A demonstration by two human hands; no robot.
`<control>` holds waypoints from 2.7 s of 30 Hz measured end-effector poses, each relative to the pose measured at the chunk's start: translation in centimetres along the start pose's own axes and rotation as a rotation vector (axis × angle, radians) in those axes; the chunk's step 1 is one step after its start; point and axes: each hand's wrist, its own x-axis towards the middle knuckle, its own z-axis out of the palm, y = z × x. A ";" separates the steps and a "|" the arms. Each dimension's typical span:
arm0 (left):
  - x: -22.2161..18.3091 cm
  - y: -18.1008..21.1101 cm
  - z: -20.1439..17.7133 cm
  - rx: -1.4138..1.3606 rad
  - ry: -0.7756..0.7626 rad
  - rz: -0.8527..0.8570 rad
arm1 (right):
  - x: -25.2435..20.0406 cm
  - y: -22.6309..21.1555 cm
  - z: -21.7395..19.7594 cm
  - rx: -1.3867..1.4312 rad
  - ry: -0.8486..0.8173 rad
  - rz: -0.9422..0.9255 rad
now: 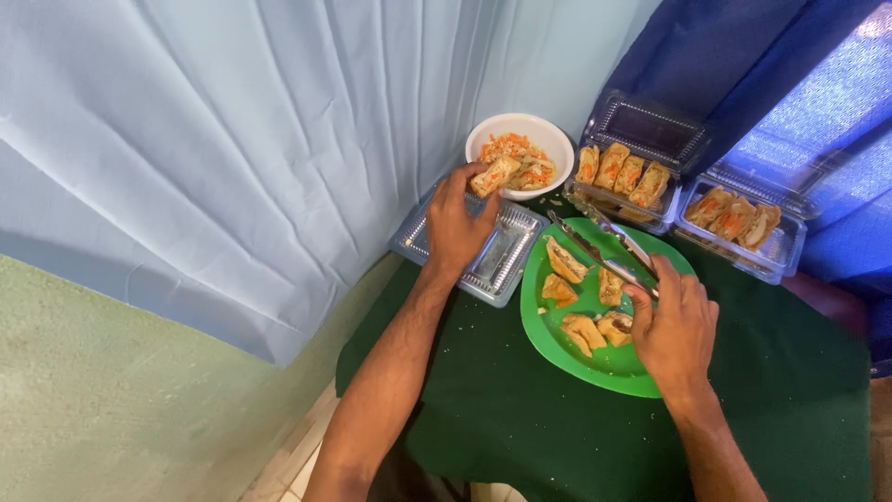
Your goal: Stuffing fried tofu pockets with a vegetable salad mixture using metal tongs
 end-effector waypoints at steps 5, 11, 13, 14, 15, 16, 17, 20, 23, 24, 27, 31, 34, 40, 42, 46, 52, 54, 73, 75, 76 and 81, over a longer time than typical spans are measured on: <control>0.0 0.3 -0.3 0.012 0.001 0.006 | -0.5 0.9 0.7 -0.007 -0.016 0.011; -0.4 -0.6 0.0 0.027 0.006 0.009 | -0.7 1.5 1.0 -0.060 0.021 -0.026; -0.3 -0.6 0.1 0.027 0.006 0.018 | -0.6 1.3 0.7 -0.051 0.008 -0.010; -0.2 -0.5 0.0 0.032 0.008 0.020 | -0.6 1.4 0.7 -0.040 -0.012 0.014; -0.2 -0.3 0.0 0.036 0.009 0.021 | -0.6 1.5 0.7 -0.029 -0.033 0.039; -0.2 -0.2 0.0 0.035 0.010 0.026 | -0.7 1.8 1.2 -0.028 -0.028 0.039; -0.1 0.0 0.0 0.031 0.004 0.018 | -0.8 2.1 1.6 -0.047 0.023 0.001; -0.2 0.4 -0.2 0.020 -0.009 0.007 | -1.1 2.3 1.9 -0.066 0.070 -0.029; 0.1 0.9 -0.3 0.006 -0.013 0.003 | -0.7 2.1 1.5 -0.066 0.060 -0.004; -0.1 1.1 -0.4 -0.001 -0.017 -0.011 | -0.9 2.0 1.4 -0.067 0.040 0.015; -0.1 1.2 -0.3 0.001 -0.022 -0.009 | -0.3 1.2 0.3 -0.040 -0.023 0.062; 0.1 0.6 0.0 0.011 0.001 0.036 | -0.7 2.1 1.7 -0.093 0.090 -0.017; 0.0 0.4 0.2 -0.004 0.006 0.042 | -0.6 1.7 1.2 -0.065 0.047 0.012; 0.2 0.6 0.0 -0.040 -0.003 0.037 | -0.5 1.6 1.3 -0.068 -0.020 0.043; 0.2 0.6 0.0 -0.055 0.022 0.032 | -0.9 2.1 2.0 -0.092 0.017 -0.002; -0.6 -1.2 0.2 -0.010 -0.105 0.051 | -0.8 2.4 1.9 -0.122 -0.067 0.005; -0.7 -1.2 0.4 -0.009 -0.096 0.093 | -0.8 2.3 1.6 -0.119 -0.119 0.030; -0.6 -1.1 0.3 -0.059 -0.106 0.082 | -1.0 2.3 1.8 -0.104 -0.065 0.014; -0.4 -1.9 0.4 -0.063 -0.142 0.112 | -0.7 2.5 1.8 -0.129 -0.112 0.040; -0.3 -2.2 0.2 -0.081 -0.105 0.138 | -0.4 1.7 0.8 -0.111 -0.203 0.088; -0.1 -2.3 0.1 -0.081 -0.102 0.142 | -0.4 1.9 1.1 -0.111 -0.199 0.087; 0.3 -3.0 -0.6 -0.041 -0.035 0.080 | -0.8 2.2 1.7 -0.161 -0.145 0.030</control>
